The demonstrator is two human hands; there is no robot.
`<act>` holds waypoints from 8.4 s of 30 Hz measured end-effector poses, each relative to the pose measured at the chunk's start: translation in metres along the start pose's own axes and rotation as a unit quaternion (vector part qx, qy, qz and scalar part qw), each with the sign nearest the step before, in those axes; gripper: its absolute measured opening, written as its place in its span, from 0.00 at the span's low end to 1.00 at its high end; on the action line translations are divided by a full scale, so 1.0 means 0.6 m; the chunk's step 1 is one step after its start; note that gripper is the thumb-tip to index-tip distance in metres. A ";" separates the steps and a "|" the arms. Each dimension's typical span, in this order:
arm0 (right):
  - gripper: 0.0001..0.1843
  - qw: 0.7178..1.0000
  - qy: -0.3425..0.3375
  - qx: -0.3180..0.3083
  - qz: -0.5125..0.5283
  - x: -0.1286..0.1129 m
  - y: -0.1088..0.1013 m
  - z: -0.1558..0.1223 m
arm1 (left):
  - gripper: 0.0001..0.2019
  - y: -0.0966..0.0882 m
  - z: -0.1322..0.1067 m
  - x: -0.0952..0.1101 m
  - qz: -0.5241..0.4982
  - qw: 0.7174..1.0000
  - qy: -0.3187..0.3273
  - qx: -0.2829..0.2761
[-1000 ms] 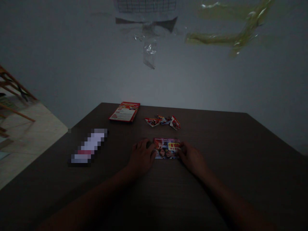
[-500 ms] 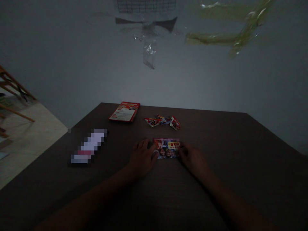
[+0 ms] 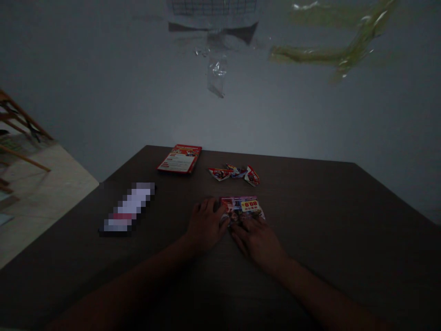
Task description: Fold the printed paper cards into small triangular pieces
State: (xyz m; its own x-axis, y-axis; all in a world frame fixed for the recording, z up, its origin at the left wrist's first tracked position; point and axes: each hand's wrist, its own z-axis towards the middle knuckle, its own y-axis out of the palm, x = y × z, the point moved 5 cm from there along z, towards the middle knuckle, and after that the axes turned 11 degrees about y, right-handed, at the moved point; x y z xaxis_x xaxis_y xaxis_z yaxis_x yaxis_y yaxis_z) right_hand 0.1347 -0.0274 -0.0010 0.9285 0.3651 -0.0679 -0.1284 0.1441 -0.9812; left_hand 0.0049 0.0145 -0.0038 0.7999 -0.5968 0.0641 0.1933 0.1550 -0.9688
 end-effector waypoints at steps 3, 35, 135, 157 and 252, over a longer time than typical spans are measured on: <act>0.19 1.000 -0.002 0.001 -0.005 -0.002 0.003 0.000 | 0.17 -0.001 0.000 0.001 -0.002 1.000 0.002 0.000; 0.12 0.997 0.074 -0.034 -0.015 0.050 -0.017 -0.024 | 0.21 -0.006 0.004 -0.038 -0.076 0.990 0.040 -0.108; 0.29 0.989 0.068 -0.004 0.133 0.073 -0.006 -0.010 | 0.08 -0.015 0.025 0.018 -0.185 0.944 0.274 0.017; 0.16 0.987 -0.002 0.014 0.163 0.086 -0.002 -0.008 | 0.10 -0.024 0.026 0.046 -0.196 0.934 0.294 0.047; 0.20 0.753 0.206 0.045 0.623 0.123 -0.005 -0.010 | 0.18 0.008 0.027 0.022 -0.616 0.777 -0.110 0.066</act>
State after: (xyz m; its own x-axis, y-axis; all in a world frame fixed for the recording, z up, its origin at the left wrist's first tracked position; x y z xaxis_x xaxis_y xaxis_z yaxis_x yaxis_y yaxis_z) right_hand 0.2056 -0.0065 -0.0043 0.0945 -0.0446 -0.9945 -0.9955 -0.0057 -0.0944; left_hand 0.0256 0.0199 -0.0036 0.0366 -0.2100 0.9770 0.9346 -0.3389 -0.1078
